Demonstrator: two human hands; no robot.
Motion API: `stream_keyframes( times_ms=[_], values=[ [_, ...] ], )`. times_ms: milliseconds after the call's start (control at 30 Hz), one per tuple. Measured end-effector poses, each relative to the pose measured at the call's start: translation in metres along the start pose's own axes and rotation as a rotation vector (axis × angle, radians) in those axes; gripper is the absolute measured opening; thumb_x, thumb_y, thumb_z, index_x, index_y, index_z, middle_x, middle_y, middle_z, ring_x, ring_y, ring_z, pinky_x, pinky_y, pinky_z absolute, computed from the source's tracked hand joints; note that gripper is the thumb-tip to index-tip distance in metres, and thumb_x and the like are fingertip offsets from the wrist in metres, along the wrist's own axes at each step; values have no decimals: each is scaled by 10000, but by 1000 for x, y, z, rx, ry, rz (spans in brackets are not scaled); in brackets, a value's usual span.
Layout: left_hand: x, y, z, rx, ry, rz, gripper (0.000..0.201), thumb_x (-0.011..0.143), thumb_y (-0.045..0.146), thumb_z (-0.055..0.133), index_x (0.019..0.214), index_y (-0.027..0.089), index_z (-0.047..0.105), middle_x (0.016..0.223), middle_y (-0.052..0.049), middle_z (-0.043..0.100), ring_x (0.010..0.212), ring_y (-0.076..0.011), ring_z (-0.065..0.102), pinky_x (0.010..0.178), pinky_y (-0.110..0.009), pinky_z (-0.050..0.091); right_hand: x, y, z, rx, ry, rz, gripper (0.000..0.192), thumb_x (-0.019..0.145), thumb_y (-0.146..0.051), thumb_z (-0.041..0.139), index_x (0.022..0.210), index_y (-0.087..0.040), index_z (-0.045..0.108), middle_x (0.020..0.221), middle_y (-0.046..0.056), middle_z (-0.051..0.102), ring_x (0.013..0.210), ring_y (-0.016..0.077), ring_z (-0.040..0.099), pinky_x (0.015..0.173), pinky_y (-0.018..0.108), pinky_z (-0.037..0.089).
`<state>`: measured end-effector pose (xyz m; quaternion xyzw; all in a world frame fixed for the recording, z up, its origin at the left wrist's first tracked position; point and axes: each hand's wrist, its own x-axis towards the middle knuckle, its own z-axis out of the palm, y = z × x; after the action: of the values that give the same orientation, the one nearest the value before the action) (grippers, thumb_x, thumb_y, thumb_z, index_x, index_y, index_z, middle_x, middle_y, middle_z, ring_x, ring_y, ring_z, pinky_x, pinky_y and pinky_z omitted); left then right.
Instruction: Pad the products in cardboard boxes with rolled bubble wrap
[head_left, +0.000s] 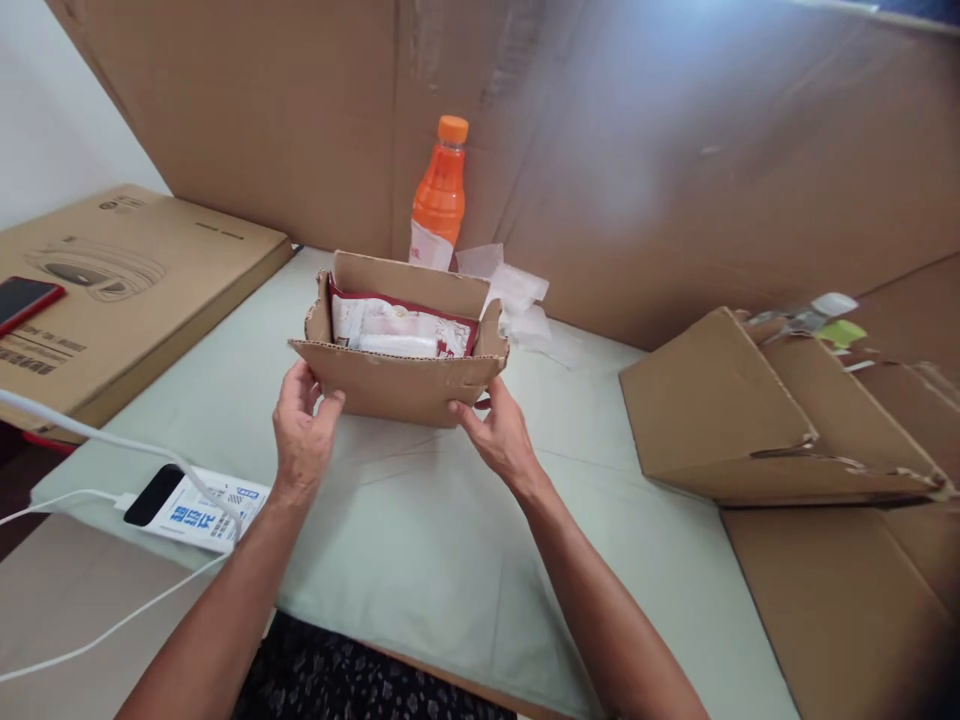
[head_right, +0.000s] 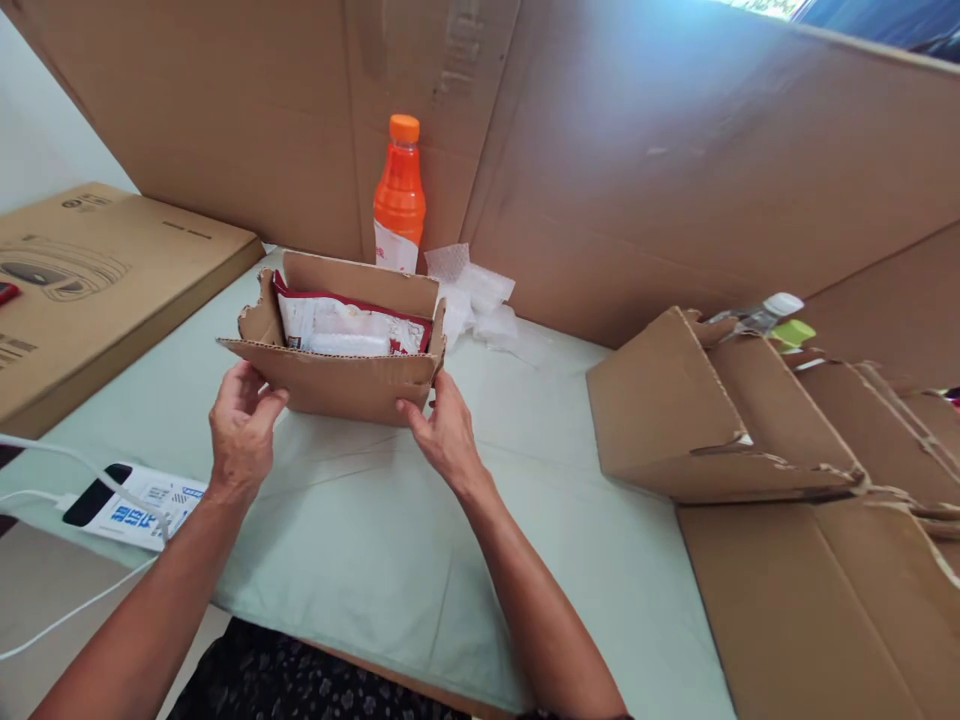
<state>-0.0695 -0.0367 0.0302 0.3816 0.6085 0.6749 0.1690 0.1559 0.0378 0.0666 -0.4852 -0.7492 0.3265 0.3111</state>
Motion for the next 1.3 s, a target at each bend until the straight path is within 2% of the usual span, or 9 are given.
stream_keyframes(
  times_ms=[100, 233, 400, 500, 600, 700, 900, 1100, 1300],
  values=[
    [-9, 10, 16, -48, -48, -28, 494, 811, 252, 657, 1291, 163, 576, 1263, -131, 679, 1170, -265, 660, 1066, -438, 510, -11, 13, -14, 31, 60, 64, 467, 812, -453, 617, 1177, -163, 580, 1108, 136, 720, 820, 232, 675, 730, 390, 562],
    [-54, 25, 35, -27, -259, -32, 544, 860, 217, 621, 1397, 203, 535, 1355, -119, 647, 1229, -253, 626, 1083, -430, 499, -54, 43, -55, -27, 202, 157, 440, 792, -552, 659, 1031, -188, 597, 963, 118, 742, 785, 254, 687, 689, 403, 563],
    [-84, 23, 2, 87, -210, 12, 506, 879, 211, 627, 1379, 231, 550, 1328, -107, 645, 1141, -232, 661, 1018, -415, 544, -66, 47, -52, 6, 141, 89, 438, 816, -564, 650, 1046, -194, 605, 1005, 121, 741, 897, 264, 686, 784, 418, 568],
    [-64, 13, -33, 223, -179, 70, 588, 833, 313, 726, 1382, 223, 535, 1350, -123, 615, 1216, -275, 622, 1086, -483, 490, -42, 38, -29, 115, 47, 12, 477, 825, -529, 645, 1160, -196, 580, 1099, 120, 728, 923, 249, 681, 837, 425, 570],
    [-30, 5, -51, 243, -263, 77, 984, 695, 470, 851, 1521, 229, 375, 1563, -177, 426, 1437, -361, 436, 1204, -568, 336, -25, 33, -12, 158, 27, -38, 527, 842, -512, 635, 1257, -198, 553, 1210, 131, 693, 1012, 255, 668, 896, 445, 562],
    [2, -3, -50, 150, -390, 24, 1297, 569, 550, 914, 1607, 265, 190, 1682, -192, 208, 1541, -409, 244, 1231, -608, 259, -24, 35, -5, 162, 27, -14, 545, 856, -527, 633, 1292, -210, 550, 1244, 137, 671, 1077, 269, 654, 839, 417, 581],
    [33, -12, -34, -40, -614, -17, 1321, 576, 494, 925, 1618, 308, 135, 1659, -192, 270, 1469, -407, 401, 1086, -573, 496, -25, 40, 10, 180, 151, 3, 446, 906, -475, 583, 1275, -227, 558, 1186, 98, 665, 1046, 232, 642, 763, 331, 574],
    [45, -10, -43, 45, -380, 55, 1288, 586, 436, 912, 1606, 270, 143, 1650, -190, 281, 1493, -391, 354, 1075, -530, 514, 45, 31, 37, 281, 69, -92, 569, 884, -348, 535, 1429, -208, 451, 1354, 130, 606, 1150, 236, 598, 858, 363, 548],
    [105, 11, -86, 183, 24, 228, 1215, 521, 415, 933, 1526, 285, 262, 1595, -149, 375, 1388, -356, 492, 1026, -478, 561, 150, -58, 89, 298, -116, -348, 739, 889, -276, 494, 1568, -156, 228, 1576, 163, 427, 1370, 227, 476, 1021, 389, 498]
  ],
)
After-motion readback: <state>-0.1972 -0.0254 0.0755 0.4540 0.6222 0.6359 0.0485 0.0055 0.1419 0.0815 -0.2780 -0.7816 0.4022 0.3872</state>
